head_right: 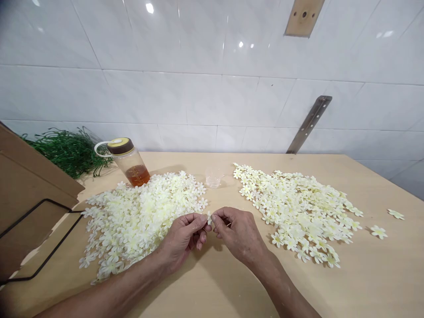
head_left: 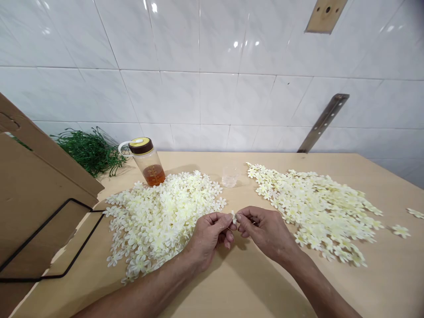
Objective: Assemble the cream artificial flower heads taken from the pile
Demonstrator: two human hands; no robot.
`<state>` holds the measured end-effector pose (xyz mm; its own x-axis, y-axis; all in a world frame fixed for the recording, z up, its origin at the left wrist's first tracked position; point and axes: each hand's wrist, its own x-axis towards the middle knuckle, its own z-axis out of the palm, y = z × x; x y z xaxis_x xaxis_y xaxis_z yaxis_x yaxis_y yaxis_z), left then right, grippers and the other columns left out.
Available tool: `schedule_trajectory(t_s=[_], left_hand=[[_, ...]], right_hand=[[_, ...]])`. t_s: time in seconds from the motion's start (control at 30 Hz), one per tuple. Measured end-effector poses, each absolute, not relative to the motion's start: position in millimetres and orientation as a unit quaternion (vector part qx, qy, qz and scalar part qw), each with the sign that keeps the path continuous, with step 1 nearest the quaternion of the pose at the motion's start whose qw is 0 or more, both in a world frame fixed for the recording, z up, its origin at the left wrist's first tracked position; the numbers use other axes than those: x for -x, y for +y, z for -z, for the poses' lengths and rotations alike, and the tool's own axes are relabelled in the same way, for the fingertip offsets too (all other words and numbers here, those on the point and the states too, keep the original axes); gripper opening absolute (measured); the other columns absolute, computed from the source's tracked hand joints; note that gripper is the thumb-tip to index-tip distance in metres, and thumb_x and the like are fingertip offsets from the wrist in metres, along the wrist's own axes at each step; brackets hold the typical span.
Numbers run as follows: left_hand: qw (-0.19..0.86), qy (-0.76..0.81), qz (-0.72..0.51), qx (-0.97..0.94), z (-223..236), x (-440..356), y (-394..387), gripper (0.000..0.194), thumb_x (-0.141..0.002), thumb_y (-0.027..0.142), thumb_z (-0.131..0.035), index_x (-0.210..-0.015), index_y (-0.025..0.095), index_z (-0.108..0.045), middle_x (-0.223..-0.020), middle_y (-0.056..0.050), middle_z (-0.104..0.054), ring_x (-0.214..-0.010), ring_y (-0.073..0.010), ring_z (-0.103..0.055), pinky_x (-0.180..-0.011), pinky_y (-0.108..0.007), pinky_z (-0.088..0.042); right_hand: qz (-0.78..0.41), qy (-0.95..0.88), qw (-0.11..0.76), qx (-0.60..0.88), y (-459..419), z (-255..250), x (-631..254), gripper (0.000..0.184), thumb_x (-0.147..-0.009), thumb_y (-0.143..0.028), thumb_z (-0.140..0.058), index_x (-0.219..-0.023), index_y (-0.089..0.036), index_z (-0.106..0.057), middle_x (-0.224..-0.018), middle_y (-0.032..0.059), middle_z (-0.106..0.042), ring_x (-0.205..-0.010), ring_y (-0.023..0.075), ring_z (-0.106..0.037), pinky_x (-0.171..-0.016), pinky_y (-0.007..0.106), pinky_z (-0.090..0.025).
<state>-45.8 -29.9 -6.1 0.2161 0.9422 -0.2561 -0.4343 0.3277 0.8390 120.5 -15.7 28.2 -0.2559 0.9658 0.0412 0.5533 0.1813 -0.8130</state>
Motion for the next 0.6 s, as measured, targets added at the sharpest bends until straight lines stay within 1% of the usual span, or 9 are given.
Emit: schedule_trajectory(t_s=[0.1, 0.17, 0.37, 0.6], left_hand=[[0.712, 0.397, -0.485, -0.316, 5.0, 46.1, -29.9, 0.030, -0.077, 0.038, -0.073, -0.073, 0.010, -0.066, -0.073, -0.005, -0.064, -0.047, -0.0058, -0.050, -0.041, -0.017, -0.040], [0.712, 0.397, -0.486, -0.313, 4.2, 46.1, -30.1, 0.029, -0.076, 0.038, -0.073, -0.073, 0.010, -0.065, -0.074, -0.005, -0.065, -0.047, -0.0059, -0.051, -0.041, -0.018, -0.040], [0.709, 0.410, -0.484, -0.308, 3.3, 45.5, -30.6, 0.029, -0.077, 0.038, -0.073, -0.077, 0.010, -0.066, -0.074, -0.006, -0.066, -0.048, -0.0066, -0.052, -0.042, -0.018, -0.041], [0.700, 0.415, -0.494, -0.306, 4.8, 44.9, -30.1, 0.028, -0.076, 0.037, -0.073, -0.075, 0.010, -0.064, -0.073, -0.005, -0.064, -0.048, -0.0070, -0.053, -0.041, -0.018, -0.041]], right_hand=[[-0.317, -0.724, 0.280, 0.544, -16.1, -28.4, -119.7, 0.023, -0.088, -0.030, -0.052, -0.077, -0.022, -0.070, -0.064, -0.0007, -0.068, -0.058, 0.0141, -0.064, -0.055, 0.022, -0.048], [-0.321, -0.719, 0.282, 0.548, -16.1, -28.2, -119.5, 0.021, -0.086, -0.028, -0.052, -0.076, -0.022, -0.069, -0.063, -0.0010, -0.068, -0.059, 0.0141, -0.064, -0.055, 0.022, -0.048], [-0.400, -0.666, 0.310, 0.549, -16.2, -27.3, -119.8, 0.016, -0.085, -0.029, -0.053, -0.077, -0.021, -0.064, -0.064, -0.0015, -0.068, -0.057, 0.0148, -0.067, -0.056, 0.022, -0.051], [-0.453, -0.632, 0.312, 0.546, -13.1, -23.8, -120.5, 0.019, -0.086, -0.034, -0.053, -0.078, -0.019, -0.062, -0.064, -0.0003, -0.067, -0.057, 0.0162, -0.068, -0.058, 0.025, -0.053]])
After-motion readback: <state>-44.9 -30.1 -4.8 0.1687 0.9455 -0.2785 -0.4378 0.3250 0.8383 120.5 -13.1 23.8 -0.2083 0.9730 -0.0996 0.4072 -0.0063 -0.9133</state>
